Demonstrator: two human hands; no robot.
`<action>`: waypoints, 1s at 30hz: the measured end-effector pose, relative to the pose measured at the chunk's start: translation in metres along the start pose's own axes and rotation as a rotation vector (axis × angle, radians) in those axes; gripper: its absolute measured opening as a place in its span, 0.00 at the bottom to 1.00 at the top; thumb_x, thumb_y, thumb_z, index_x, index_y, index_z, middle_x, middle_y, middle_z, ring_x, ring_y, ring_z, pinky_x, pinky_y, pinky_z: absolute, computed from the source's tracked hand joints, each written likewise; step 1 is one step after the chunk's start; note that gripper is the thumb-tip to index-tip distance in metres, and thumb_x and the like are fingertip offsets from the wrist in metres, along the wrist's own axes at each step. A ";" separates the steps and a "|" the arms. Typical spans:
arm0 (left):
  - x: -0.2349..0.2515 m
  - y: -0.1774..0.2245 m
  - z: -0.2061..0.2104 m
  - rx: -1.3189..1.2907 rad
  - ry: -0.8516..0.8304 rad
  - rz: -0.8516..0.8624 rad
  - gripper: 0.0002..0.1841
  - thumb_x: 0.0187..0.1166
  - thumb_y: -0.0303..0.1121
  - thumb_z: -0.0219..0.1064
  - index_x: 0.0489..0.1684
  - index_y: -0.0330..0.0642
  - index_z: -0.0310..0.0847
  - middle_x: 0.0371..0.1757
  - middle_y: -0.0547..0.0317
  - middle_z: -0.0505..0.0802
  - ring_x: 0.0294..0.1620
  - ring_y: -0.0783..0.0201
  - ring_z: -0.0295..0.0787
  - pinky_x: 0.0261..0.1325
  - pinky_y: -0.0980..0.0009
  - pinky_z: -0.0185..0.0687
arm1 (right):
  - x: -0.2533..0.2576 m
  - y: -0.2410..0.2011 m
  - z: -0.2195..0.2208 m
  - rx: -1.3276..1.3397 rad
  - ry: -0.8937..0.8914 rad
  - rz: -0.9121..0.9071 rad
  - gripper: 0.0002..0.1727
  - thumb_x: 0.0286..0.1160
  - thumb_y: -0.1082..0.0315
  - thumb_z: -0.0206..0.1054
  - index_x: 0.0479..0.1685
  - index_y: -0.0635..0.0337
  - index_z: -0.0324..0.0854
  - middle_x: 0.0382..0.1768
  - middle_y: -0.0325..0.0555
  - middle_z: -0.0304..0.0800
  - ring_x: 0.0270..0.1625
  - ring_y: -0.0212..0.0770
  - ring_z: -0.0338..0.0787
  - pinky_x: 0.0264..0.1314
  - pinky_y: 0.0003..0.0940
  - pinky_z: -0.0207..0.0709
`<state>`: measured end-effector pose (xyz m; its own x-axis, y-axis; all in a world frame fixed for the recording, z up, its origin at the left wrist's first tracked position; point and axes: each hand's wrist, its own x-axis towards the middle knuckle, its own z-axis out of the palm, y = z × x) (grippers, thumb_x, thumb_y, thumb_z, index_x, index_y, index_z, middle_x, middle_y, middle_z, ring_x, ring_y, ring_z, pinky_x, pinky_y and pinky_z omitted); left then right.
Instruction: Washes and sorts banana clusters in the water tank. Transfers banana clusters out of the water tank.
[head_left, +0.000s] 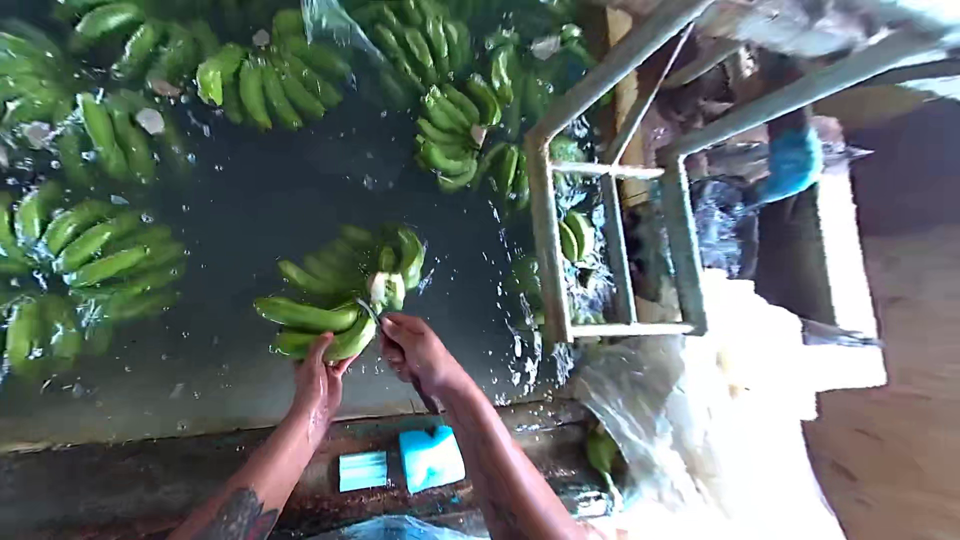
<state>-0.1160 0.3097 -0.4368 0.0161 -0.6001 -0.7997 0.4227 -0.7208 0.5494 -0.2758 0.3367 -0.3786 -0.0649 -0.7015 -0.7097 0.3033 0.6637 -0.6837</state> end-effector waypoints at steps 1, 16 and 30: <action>0.004 -0.005 -0.008 0.012 -0.013 0.031 0.22 0.88 0.25 0.56 0.79 0.32 0.59 0.60 0.39 0.84 0.52 0.51 0.90 0.51 0.55 0.91 | -0.006 -0.001 -0.004 -0.045 0.100 -0.063 0.17 0.96 0.64 0.44 0.47 0.64 0.75 0.18 0.31 0.71 0.14 0.24 0.68 0.16 0.19 0.66; 0.004 -0.030 -0.008 0.067 0.023 0.216 0.28 0.78 0.18 0.64 0.77 0.30 0.58 0.58 0.42 0.84 0.50 0.57 0.89 0.50 0.60 0.91 | 0.023 0.046 -0.006 -0.525 0.120 -0.013 0.19 0.95 0.63 0.47 0.59 0.71 0.77 0.30 0.45 0.80 0.26 0.35 0.79 0.30 0.32 0.76; -0.001 -0.011 -0.031 -0.016 -0.003 0.026 0.20 0.86 0.24 0.55 0.75 0.33 0.62 0.59 0.40 0.86 0.52 0.51 0.91 0.53 0.53 0.91 | 0.033 0.085 -0.039 0.033 -0.248 0.010 0.17 0.93 0.61 0.39 0.45 0.55 0.73 0.18 0.30 0.73 0.14 0.24 0.69 0.15 0.19 0.65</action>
<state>-0.0931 0.3288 -0.4500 0.0251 -0.6198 -0.7844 0.4367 -0.6990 0.5663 -0.2891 0.3798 -0.4672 0.1723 -0.7401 -0.6500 0.3343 0.6647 -0.6682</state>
